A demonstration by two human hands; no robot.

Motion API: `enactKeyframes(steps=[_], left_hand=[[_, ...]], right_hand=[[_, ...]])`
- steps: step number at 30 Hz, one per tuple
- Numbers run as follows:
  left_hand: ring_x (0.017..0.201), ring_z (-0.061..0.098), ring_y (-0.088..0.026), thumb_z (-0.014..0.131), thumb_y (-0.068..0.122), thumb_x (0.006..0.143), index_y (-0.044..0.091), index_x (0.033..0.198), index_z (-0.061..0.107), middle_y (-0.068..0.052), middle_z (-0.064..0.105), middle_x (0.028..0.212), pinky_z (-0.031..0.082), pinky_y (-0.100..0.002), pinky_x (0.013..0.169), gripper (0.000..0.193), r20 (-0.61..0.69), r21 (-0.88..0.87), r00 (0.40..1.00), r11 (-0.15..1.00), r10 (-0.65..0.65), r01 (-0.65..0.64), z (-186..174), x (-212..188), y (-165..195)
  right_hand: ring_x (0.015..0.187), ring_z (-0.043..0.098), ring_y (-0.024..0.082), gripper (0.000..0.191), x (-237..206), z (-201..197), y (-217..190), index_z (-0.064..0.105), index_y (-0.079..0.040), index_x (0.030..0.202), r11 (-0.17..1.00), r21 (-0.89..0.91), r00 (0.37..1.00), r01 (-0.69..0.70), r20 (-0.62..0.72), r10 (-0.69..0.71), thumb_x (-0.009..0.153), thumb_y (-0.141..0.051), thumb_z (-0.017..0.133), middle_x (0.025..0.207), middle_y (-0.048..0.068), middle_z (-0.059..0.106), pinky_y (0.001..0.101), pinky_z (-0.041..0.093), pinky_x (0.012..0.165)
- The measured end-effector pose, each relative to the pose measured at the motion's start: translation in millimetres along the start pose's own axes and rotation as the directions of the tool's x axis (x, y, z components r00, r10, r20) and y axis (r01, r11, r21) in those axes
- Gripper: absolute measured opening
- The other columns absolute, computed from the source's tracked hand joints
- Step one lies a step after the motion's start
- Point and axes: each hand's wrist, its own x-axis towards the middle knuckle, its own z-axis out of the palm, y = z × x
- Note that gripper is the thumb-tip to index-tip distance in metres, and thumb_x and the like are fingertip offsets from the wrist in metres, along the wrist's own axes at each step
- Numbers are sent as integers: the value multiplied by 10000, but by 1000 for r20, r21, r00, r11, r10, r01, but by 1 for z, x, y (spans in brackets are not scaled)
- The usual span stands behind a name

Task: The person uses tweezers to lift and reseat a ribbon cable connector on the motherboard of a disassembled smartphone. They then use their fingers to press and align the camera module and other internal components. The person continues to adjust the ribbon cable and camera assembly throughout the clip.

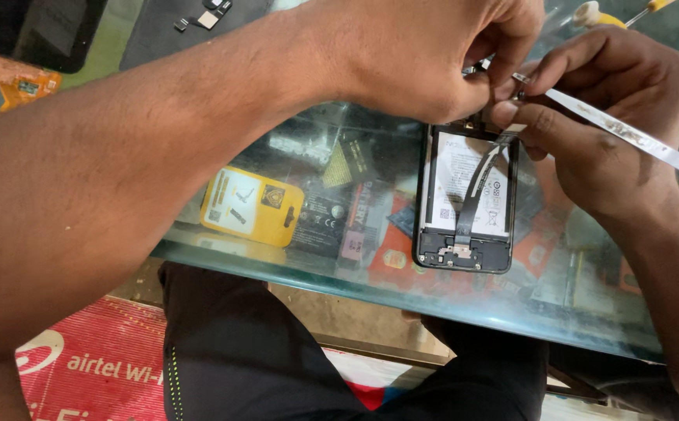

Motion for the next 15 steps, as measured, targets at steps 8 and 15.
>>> enactKeyframes(steps=[8,15], left_hand=[[595,613,-105,826,86,796,66,778,676,-21,636,681,451,-270,508,153,59,-17,987,989,-147,149,11,27,-13],[586,599,-83,799,63,804,57,796,684,-14,641,677,457,-246,510,115,50,-45,989,989,-138,141,17,58,0]], right_hand=[[1002,752,136,120,6,-18,29,600,-18,1015,980,192,999,43,23,-48,981,40,699,1062,109,707,256,653,928],[954,745,154,167,3,-52,28,602,-3,992,992,124,999,33,39,-38,955,28,762,1020,127,707,250,635,848]])
